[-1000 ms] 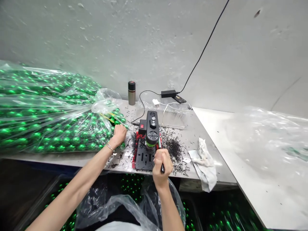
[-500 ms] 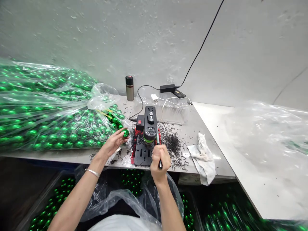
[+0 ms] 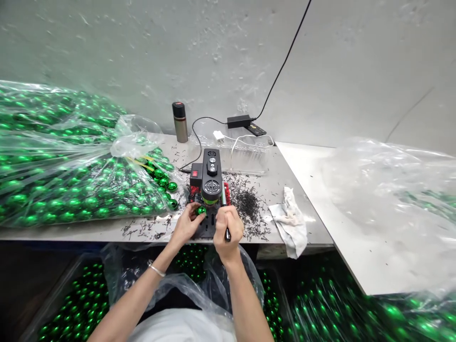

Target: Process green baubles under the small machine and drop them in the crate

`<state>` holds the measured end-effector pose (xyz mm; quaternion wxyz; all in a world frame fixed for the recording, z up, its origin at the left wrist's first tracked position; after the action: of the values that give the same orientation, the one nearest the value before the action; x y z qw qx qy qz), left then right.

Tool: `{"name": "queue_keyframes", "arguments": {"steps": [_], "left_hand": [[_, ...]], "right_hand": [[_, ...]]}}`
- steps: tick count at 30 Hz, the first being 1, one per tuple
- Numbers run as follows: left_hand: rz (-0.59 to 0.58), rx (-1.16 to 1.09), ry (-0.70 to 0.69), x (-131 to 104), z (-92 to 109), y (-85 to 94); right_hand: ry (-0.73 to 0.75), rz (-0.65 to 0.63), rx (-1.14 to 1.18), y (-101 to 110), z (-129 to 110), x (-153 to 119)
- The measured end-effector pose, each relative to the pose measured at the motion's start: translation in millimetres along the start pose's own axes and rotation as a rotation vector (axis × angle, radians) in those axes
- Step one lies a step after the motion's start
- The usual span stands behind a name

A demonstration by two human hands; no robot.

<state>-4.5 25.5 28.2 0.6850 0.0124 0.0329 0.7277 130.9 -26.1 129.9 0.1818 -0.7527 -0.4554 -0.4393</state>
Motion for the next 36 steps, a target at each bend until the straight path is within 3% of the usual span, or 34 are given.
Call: {"name": "queue_keyframes", "arguments": {"steps": [4,7,10,18,24,28,36], "left_hand": [[-0.041,0.352,-0.251,-9,-1,-2.7],[-0.05,0.443,-0.405,-10,-4,-1.6],[-0.039,0.467,-0.47,-7,-8,-1.9],[-0.017,0.461,-0.507,1,-18,-3.7],[-0.019,0.458,-0.499,-1,-16,-3.0],[-0.02,0.469,-0.48,-2,-15,-3.4],[-0.014,0.468,-0.476,-1,-18,-4.6]], "right_hand": [[0.012,-0.032,-0.035,2,-3,2],[0.0,-0.035,-0.041,2,-4,2],[-0.003,-0.022,-0.034,2,-4,1],[0.007,-0.019,-0.027,2,1,-7],[0.111,-0.017,-0.049,-3,27,-35],[0.099,0.007,-0.031,-7,43,-54],[0.106,0.017,-0.055,-9,50,-60]]}}
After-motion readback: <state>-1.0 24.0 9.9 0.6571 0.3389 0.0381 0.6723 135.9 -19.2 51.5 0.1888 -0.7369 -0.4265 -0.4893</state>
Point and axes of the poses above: each hand's wrist, its own x-axis towards the middle knuckle, its own y-axis out of the back of the hand, z = x × y, the point moved 2 cm from there along x, towards the middle knuckle, and after that the axes turned 1 degree about y, right-handed, at the moved point
